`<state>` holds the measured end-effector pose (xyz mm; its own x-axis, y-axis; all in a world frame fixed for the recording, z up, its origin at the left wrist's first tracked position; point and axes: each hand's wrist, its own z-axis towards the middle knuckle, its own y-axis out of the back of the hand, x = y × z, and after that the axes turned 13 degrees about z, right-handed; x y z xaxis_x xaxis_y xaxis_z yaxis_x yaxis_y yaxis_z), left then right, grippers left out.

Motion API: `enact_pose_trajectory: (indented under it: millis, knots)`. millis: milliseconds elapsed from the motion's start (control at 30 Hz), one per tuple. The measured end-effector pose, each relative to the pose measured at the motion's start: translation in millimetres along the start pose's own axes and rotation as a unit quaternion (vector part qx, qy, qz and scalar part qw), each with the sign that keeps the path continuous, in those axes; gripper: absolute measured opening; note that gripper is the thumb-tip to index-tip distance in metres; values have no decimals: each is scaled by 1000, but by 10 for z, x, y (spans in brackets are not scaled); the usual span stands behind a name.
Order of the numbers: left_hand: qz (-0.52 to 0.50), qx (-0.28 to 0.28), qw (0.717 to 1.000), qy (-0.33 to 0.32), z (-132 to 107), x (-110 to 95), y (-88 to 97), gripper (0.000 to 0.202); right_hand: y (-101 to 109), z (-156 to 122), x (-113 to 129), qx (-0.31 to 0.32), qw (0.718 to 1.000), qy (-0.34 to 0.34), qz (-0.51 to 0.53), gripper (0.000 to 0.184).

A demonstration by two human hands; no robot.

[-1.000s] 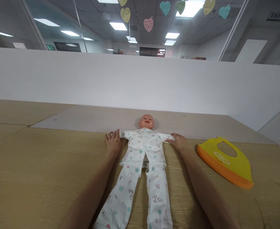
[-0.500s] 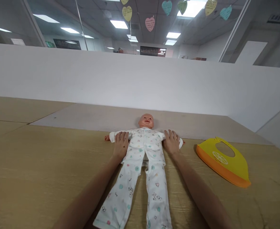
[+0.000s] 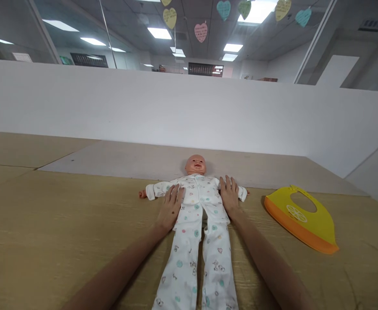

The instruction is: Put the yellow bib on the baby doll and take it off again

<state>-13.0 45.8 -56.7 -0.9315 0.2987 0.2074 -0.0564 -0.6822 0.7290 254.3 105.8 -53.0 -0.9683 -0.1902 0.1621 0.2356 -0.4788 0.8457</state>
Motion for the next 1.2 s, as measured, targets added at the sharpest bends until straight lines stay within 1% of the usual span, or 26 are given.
enact_pose_trajectory:
  millis: [133,233,267,333,400,467,533,600,733,833,1000,1200]
  knots:
    - [-32,40,994,93,35,-2,33,34,27,3,7,-17,1000,1,20,46]
    - [-57,72,984,152,55,24,13,26,83,3,12,-28,999,-9,34,40]
    - [-60,82,981,164,59,32,7,23,106,2,14,-20,999,-13,38,36]
    - [-56,99,978,177,64,44,4,18,156,-2,21,16,999,-20,41,30]
    - [-42,113,976,179,69,61,11,15,201,-8,33,68,996,-27,45,26]
    - [-27,127,976,178,78,96,20,15,237,-10,42,101,992,-40,59,23]
    - [-22,138,975,173,88,156,17,15,263,-7,38,114,989,-54,80,23]
    - [-26,141,976,163,95,231,-4,17,280,2,15,121,987,-51,96,24]
    - [-33,130,980,147,85,337,-75,19,290,11,-51,157,982,-8,104,21]
    - [-33,126,980,148,74,347,-106,19,276,13,-81,145,983,10,109,22]
    - [-32,126,981,142,77,357,-117,20,227,23,-121,107,990,-7,90,23]
    - [-36,107,986,122,62,445,-178,17,189,28,-154,110,991,-28,67,23]
